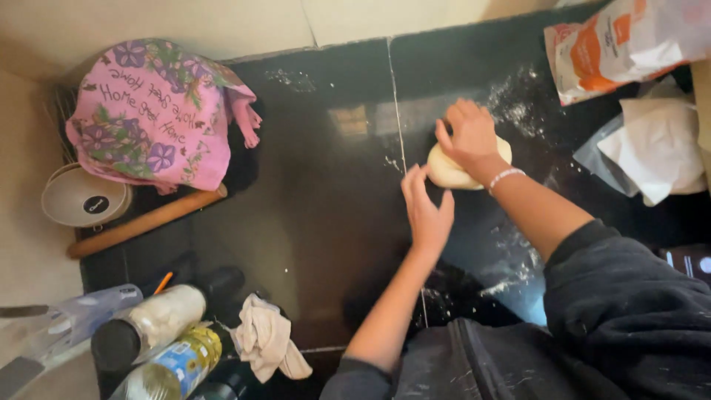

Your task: The person is kneading a ball of dough on a floured kitchen counter.

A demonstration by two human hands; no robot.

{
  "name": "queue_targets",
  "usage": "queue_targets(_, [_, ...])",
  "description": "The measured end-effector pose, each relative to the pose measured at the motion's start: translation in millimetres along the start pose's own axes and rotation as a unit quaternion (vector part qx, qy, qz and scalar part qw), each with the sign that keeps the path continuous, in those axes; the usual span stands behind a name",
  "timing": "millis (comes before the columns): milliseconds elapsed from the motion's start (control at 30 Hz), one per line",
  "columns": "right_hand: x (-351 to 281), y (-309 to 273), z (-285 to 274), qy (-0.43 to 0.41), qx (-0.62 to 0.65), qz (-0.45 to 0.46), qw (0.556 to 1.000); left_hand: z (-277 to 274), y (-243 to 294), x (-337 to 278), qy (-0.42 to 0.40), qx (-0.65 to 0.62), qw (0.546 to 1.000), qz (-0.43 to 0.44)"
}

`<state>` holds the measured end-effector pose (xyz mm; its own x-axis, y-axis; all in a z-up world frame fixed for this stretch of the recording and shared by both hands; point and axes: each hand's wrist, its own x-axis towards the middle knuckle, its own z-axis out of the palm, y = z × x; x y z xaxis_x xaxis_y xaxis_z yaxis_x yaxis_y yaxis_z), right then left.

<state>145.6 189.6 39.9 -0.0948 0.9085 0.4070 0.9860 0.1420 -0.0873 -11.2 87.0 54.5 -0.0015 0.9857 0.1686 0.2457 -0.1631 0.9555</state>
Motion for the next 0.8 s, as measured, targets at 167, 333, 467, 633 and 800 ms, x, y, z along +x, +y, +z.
queue_targets(167, [-29,10,-42,0.007,0.122,0.146,0.982,9,-3,13,-0.065,0.022,0.996,-0.059])
queue_targets(333, [-101,99,33,-0.143,0.217,0.468,0.845,19,-3,-24,-0.089,0.025,0.987,-0.13])
queue_targets(467, [-77,-8,-55,-0.129,0.183,0.326,0.918,12,-16,-59,-0.106,0.062,0.975,-0.186])
queue_targets(633, [-94,-86,-82,-0.072,-0.016,0.139,0.987,-15,-5,-60,-0.151,0.075,0.95,-0.263])
queue_targets(800, [-55,-71,-36,0.111,-0.038,-0.069,0.991,-42,-4,-64,-0.202,0.036,0.956,-0.211])
